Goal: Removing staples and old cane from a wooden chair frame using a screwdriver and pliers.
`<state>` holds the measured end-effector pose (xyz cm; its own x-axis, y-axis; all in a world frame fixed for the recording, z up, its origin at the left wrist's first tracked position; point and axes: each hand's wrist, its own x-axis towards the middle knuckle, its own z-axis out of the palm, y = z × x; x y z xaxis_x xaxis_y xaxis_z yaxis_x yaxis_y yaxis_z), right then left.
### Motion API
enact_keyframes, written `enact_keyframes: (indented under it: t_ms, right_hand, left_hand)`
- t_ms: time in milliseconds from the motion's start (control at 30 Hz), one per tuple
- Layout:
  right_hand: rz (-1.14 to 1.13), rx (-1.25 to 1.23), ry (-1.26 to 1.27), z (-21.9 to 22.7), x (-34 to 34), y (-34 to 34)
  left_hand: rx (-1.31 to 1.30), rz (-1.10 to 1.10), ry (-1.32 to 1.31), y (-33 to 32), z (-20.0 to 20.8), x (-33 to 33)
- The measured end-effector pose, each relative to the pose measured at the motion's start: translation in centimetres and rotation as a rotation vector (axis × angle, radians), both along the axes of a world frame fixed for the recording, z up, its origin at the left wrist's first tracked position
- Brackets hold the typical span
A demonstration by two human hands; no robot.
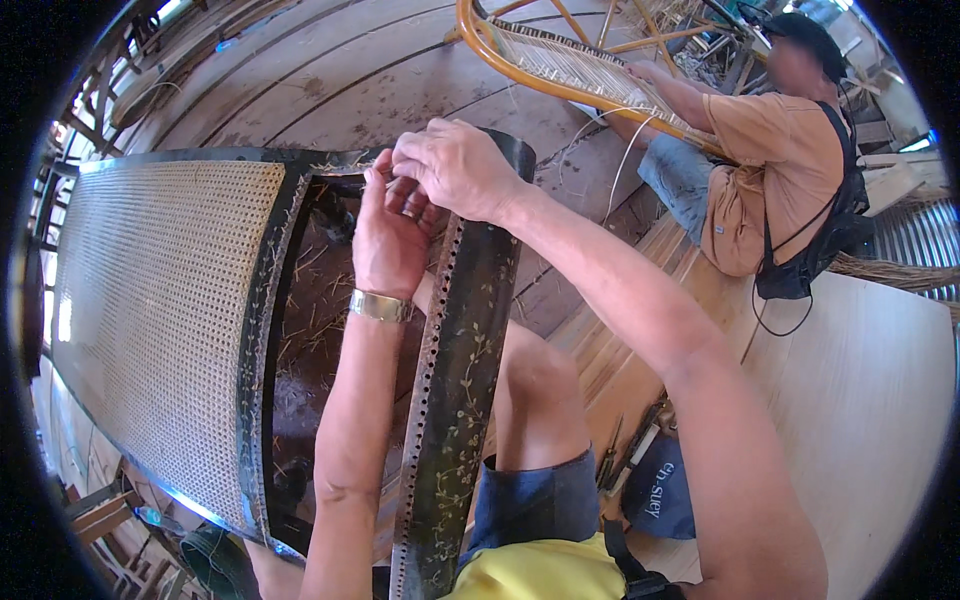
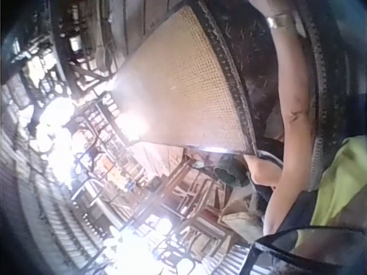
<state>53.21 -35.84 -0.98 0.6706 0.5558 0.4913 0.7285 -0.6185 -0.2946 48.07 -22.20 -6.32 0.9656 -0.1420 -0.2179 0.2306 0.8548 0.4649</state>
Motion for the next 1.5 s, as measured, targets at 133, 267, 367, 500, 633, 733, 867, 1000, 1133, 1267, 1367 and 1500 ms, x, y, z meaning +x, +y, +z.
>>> enact_keyframes:
  t_ms: [133,267,367,500,633,733,867,1000,1133,1267,1367,1500]
  right_hand:
    - [0.035,0.009,0.113,-0.1,0.3,0.5]
    - [-0.021,0.046,0.259,0.1,0.2,0.9]
    - [-0.055,-0.001,0.223,-0.3,0.4,1.2]
    - [-0.099,0.194,0.314,0.0,1.4,0.7]
    - [-0.845,0.146,0.223,-0.6,5.8,-0.6]
    - [-0.835,0.151,0.292,-0.3,5.7,0.2]
    - [-0.842,0.214,0.267,-0.1,5.2,0.5]
    - [-0.8,0.161,0.294,0.6,5.1,1.0]
    - [-0.77,0.166,0.287,0.3,4.8,0.7]
    - [-0.769,0.144,0.313,0.6,4.5,0.8]
    - [-0.754,0.14,0.32,0.6,4.6,1.1]
    - [-0.76,0.137,0.313,0.4,4.6,0.8]
  left_hand:
    - [0.059,0.081,0.008,1.4,-0.7,1.1]
    - [-0.097,0.113,0.139,0.7,-1.4,1.4]
    - [-0.033,0.094,0.005,0.6,-2.5,1.5]
    - [0.082,0.206,0.097,1.8,-2.2,1.3]
    - [0.516,-0.073,0.054,2.8,-4.2,0.6]
    - [0.622,-0.117,-0.074,2.1,-4.9,0.5]
    - [1.149,-0.104,-0.071,1.1,-2.9,0.4]
    - [1.375,0.175,-0.202,0.3,-4.4,1.1]
    - [1.362,0.176,-0.14,0.0,-3.6,1.7]
    - [1.185,0.072,-0.034,0.0,-3.1,2.8]
    - [1.28,0.118,-0.101,0.3,-4.6,3.3]
    - [1.193,0.1,-0.073,-0.4,-4.3,3.0]
